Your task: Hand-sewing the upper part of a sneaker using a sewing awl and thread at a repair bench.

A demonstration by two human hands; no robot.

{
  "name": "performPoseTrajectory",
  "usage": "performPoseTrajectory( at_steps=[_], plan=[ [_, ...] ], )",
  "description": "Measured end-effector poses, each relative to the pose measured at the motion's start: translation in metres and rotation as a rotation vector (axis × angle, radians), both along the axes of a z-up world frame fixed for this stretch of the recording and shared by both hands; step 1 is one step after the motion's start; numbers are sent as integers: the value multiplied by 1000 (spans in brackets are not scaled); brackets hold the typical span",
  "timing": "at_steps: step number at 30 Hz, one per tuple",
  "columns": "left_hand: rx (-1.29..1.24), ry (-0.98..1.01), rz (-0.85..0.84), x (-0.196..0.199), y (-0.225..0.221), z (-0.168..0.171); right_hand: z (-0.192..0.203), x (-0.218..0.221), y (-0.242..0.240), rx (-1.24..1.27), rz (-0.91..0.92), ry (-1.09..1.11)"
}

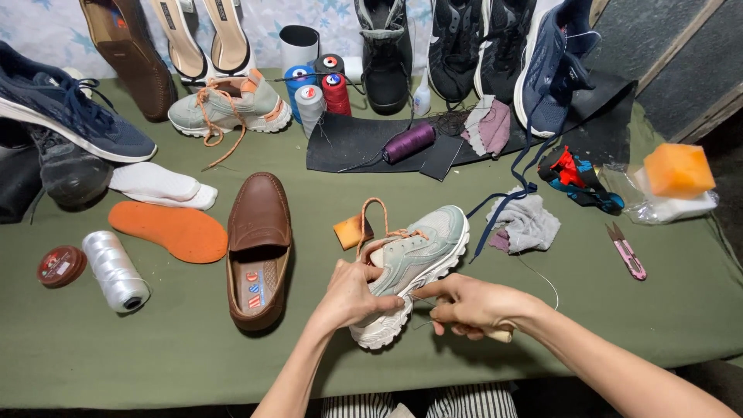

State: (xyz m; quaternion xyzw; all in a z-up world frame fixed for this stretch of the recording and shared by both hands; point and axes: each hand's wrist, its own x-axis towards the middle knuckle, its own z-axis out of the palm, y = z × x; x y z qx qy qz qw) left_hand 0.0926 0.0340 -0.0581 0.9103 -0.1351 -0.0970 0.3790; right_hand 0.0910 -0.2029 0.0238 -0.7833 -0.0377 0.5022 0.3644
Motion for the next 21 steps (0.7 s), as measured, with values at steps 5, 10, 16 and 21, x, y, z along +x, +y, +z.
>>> performPoseTrajectory(
  at_steps=[5,10,16,21],
  plan=[
    [-39,89,74,9,8,-29,-27,5,-10,412,-375,239],
    [-83,105,67,2,4,-1,-11,0,5,100,-100,24],
    [-164,151,63,-2,4,14,-53,-26,14,-201,358,-600],
    [-165,134,50,-1,4,11,-52,-15,11,-317,408,-557]
  ],
)
